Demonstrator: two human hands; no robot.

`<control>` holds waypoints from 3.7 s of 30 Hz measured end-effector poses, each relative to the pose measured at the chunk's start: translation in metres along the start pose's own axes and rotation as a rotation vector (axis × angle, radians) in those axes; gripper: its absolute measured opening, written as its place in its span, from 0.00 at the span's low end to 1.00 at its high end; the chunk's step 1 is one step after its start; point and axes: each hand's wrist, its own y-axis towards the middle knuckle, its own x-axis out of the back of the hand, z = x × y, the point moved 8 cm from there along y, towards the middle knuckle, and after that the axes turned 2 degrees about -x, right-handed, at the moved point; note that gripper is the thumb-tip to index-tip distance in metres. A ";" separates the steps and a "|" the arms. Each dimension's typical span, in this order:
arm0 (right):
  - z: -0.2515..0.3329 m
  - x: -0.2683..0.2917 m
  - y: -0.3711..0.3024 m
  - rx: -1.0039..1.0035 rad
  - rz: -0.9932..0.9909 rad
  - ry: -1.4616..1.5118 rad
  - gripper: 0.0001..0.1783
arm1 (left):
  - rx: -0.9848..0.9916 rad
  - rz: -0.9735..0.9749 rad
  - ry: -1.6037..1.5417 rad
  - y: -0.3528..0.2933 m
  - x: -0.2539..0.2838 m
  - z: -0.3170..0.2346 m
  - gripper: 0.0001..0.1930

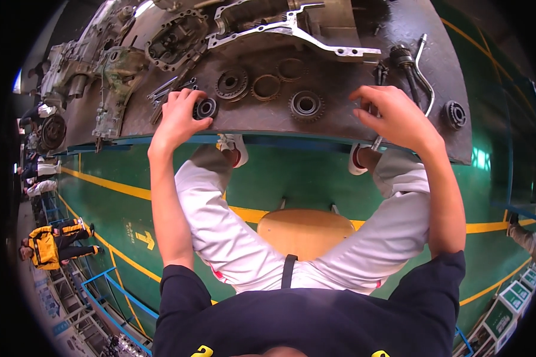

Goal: The person assembles transmission components by fitting gears, bearings, and synchronizer rings onto a metal shaft by hand.

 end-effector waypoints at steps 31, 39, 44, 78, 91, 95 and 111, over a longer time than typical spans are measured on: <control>0.020 -0.007 0.003 0.041 0.051 -0.112 0.17 | 0.196 -0.087 -1.580 0.019 -0.005 0.014 0.27; 0.016 -0.032 0.012 -0.025 0.143 -0.218 0.19 | 0.186 -0.091 -0.794 0.013 -0.003 0.019 0.13; 0.015 -0.042 0.006 0.007 0.191 -0.223 0.20 | 0.064 -0.215 -0.577 0.018 0.002 0.013 0.16; -0.139 0.054 -0.016 -0.681 -0.373 -0.198 0.24 | 0.049 -0.125 -0.061 -0.006 0.011 -0.025 0.16; -0.131 0.078 -0.017 -0.553 -0.728 0.538 0.14 | -0.068 -0.392 -0.246 -0.018 0.039 -0.078 0.10; -0.078 0.072 -0.022 -0.375 -0.707 0.919 0.10 | -0.126 -0.376 -0.465 -0.020 0.038 -0.103 0.07; 0.064 -0.044 0.014 -0.349 0.088 1.083 0.31 | -0.451 -0.437 -1.092 -0.013 0.039 -0.137 0.32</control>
